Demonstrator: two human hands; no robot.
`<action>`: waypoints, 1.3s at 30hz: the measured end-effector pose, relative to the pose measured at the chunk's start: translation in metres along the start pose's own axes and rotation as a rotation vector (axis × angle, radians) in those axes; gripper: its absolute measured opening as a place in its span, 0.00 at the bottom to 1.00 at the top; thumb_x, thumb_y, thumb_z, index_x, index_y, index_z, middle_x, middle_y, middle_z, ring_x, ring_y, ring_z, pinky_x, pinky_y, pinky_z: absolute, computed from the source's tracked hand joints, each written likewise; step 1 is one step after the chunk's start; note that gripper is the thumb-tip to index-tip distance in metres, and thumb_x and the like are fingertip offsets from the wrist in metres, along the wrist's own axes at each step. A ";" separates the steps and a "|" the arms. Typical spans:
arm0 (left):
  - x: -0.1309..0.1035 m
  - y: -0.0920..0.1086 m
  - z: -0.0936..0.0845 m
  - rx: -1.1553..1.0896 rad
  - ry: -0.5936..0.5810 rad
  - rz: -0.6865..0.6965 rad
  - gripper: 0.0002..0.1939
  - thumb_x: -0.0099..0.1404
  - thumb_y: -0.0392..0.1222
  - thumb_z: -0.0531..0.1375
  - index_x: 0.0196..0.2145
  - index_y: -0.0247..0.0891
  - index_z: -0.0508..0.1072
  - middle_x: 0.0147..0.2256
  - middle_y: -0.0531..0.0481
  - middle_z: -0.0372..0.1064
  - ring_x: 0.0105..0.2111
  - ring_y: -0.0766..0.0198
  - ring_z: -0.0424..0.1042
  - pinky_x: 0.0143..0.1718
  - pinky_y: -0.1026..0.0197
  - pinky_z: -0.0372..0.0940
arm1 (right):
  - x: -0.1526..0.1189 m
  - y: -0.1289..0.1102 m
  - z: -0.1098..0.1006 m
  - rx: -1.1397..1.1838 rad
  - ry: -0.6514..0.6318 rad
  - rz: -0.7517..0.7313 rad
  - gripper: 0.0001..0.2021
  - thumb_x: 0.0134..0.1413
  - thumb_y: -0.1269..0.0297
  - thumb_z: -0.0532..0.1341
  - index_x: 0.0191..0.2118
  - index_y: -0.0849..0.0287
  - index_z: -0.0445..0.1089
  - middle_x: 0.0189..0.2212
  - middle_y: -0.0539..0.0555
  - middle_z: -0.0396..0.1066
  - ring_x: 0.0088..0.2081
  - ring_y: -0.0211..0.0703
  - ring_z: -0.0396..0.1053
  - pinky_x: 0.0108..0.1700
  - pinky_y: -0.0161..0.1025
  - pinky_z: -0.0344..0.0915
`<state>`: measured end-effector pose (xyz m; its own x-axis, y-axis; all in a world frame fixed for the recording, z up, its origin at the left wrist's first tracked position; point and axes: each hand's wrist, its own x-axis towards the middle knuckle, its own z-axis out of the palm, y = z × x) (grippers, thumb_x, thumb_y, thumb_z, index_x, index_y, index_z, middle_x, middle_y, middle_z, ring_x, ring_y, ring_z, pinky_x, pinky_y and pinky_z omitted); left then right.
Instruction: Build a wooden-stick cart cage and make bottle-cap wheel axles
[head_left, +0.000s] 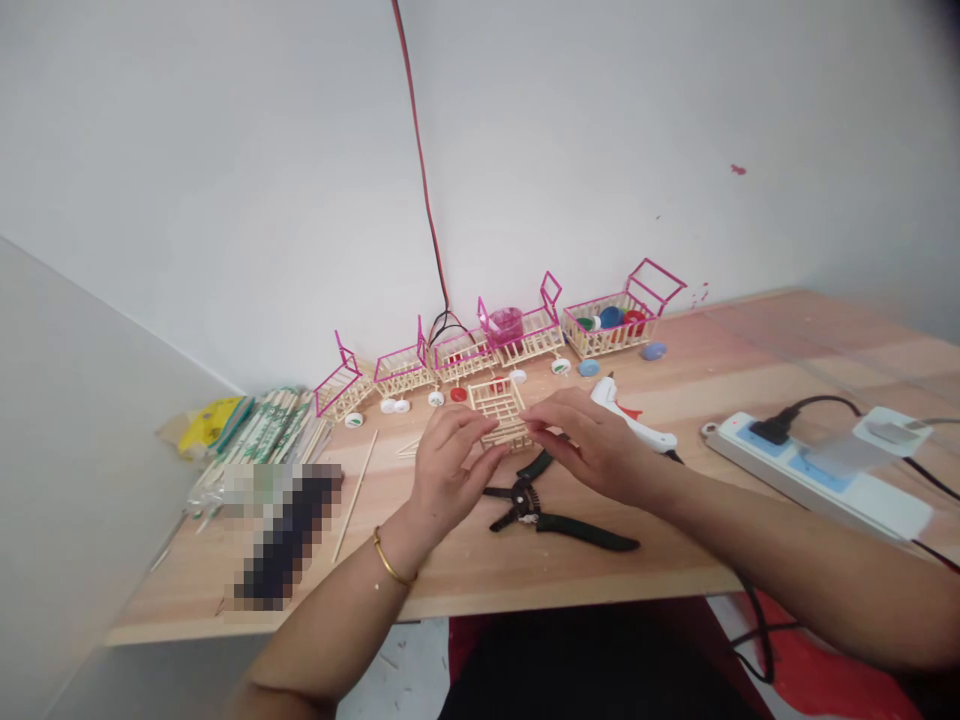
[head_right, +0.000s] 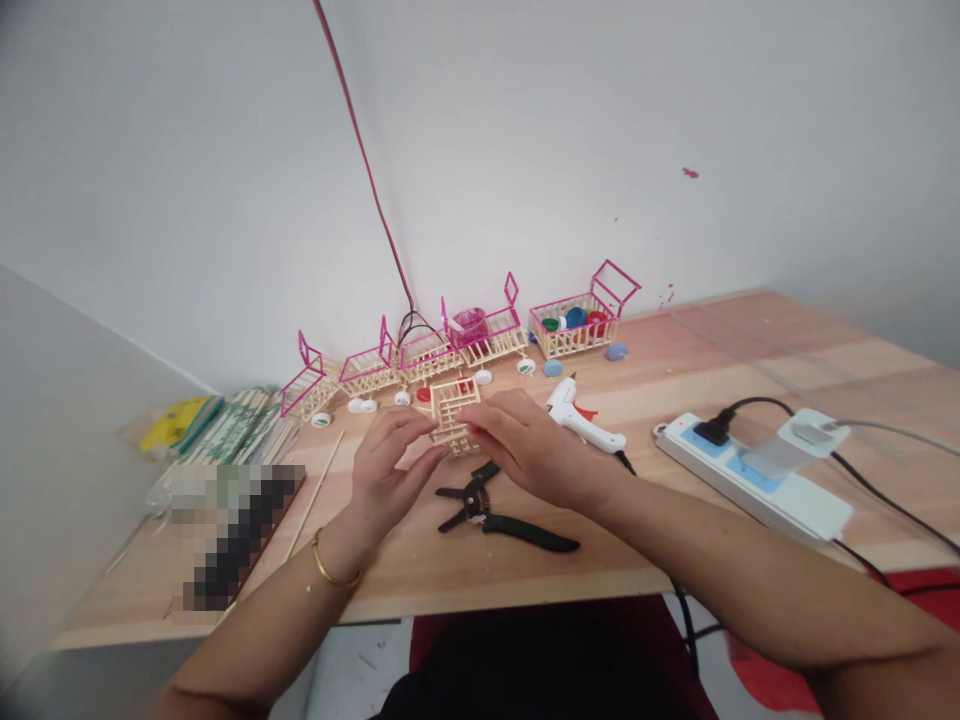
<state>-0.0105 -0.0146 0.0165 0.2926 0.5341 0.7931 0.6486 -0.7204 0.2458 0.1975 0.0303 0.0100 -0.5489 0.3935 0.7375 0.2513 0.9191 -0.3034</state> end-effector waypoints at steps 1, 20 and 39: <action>0.000 0.001 0.001 -0.001 -0.016 0.009 0.13 0.59 0.34 0.63 0.42 0.38 0.70 0.36 0.46 0.69 0.39 0.60 0.67 0.41 0.54 0.65 | 0.000 -0.001 0.002 -0.005 0.001 -0.003 0.13 0.60 0.71 0.55 0.50 0.56 0.61 0.38 0.56 0.70 0.41 0.45 0.66 0.44 0.44 0.66; 0.000 -0.012 0.009 -0.076 0.018 -0.187 0.04 0.61 0.35 0.61 0.36 0.37 0.72 0.37 0.47 0.67 0.39 0.62 0.67 0.42 0.57 0.64 | 0.005 0.014 0.004 -0.007 0.032 0.168 0.07 0.58 0.67 0.57 0.42 0.57 0.64 0.36 0.57 0.68 0.41 0.47 0.65 0.43 0.45 0.64; -0.002 -0.014 0.007 -0.072 -0.029 -0.277 0.11 0.60 0.37 0.62 0.42 0.38 0.71 0.36 0.47 0.70 0.35 0.64 0.67 0.37 0.59 0.65 | 0.000 0.018 0.002 0.106 -0.001 0.238 0.04 0.58 0.68 0.56 0.37 0.57 0.67 0.31 0.53 0.70 0.34 0.41 0.67 0.37 0.39 0.65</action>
<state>-0.0152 -0.0020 0.0073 0.1317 0.7267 0.6742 0.6553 -0.5741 0.4909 0.1999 0.0467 0.0034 -0.4851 0.5990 0.6371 0.2885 0.7974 -0.5300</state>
